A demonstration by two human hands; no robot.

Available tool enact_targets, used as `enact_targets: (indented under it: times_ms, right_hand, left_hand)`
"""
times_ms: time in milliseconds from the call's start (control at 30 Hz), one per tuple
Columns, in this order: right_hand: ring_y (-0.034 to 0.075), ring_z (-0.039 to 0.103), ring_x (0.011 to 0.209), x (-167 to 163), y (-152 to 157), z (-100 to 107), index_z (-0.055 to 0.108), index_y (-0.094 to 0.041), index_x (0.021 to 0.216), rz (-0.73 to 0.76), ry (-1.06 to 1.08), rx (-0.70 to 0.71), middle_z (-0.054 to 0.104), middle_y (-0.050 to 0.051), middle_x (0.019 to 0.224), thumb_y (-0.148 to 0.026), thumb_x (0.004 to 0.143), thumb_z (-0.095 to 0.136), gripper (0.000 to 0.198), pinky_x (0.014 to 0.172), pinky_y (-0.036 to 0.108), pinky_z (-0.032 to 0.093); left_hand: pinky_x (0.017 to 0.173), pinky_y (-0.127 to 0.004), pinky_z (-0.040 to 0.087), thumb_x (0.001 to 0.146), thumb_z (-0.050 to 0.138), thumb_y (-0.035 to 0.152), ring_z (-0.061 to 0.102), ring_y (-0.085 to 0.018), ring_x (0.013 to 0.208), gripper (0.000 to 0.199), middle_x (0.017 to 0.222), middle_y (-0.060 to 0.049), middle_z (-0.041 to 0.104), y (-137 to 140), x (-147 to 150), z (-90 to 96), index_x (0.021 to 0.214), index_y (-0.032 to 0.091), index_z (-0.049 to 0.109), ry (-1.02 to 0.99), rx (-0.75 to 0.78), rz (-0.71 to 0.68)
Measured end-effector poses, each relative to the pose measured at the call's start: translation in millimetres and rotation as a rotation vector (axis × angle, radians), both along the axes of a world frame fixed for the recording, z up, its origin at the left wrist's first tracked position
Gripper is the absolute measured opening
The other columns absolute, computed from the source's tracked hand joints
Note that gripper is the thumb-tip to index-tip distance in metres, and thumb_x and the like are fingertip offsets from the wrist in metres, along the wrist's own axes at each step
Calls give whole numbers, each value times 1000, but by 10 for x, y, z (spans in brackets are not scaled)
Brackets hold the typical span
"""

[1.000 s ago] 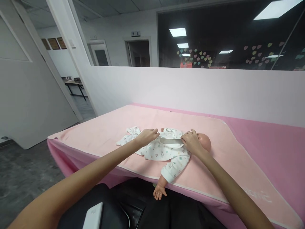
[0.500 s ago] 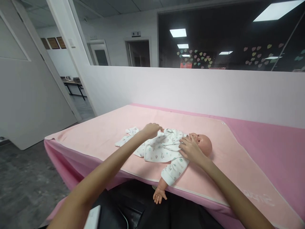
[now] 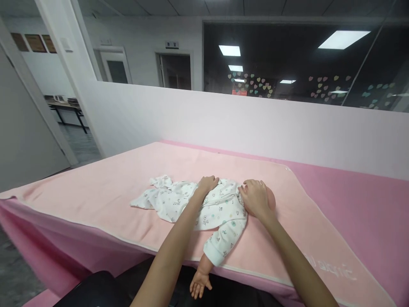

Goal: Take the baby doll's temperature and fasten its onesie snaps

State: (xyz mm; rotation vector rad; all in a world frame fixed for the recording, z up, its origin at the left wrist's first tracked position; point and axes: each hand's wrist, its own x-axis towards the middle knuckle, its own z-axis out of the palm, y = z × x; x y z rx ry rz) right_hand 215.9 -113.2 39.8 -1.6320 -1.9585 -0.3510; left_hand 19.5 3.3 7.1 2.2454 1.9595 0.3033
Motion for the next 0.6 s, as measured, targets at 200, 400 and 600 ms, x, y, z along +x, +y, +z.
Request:
enact_targets:
  times_ms: [200,400,600]
  right_hand:
    - [19,59,74,609,212,71,65,-19,72,115,636,-400,67,4,76,-53,77,46,39,67,28,41]
    - [21,63,78,799,257,-140,66,-15,85,276,1317,-591,69,6,83,-50,72,55,39,72,30,48]
    - [23,63,82,838,229,-336,65,-15,90,292,1381,-647,69,10,89,-49,77,46,41,72,34,49]
  left_hand:
    - [78,-32,43,85,20,42,58,-24,98,49,108,-9,63,-112,-36,67,102,20,61,-36,-43,-33]
    - [69,-29,44,82,25,35,61,-24,89,45,98,-13,66,-104,-33,92,90,16,65,-61,-53,-57]
    - [71,-28,43,83,24,35,59,-24,93,46,102,-12,65,-121,-37,98,91,16,64,-61,-56,-64]
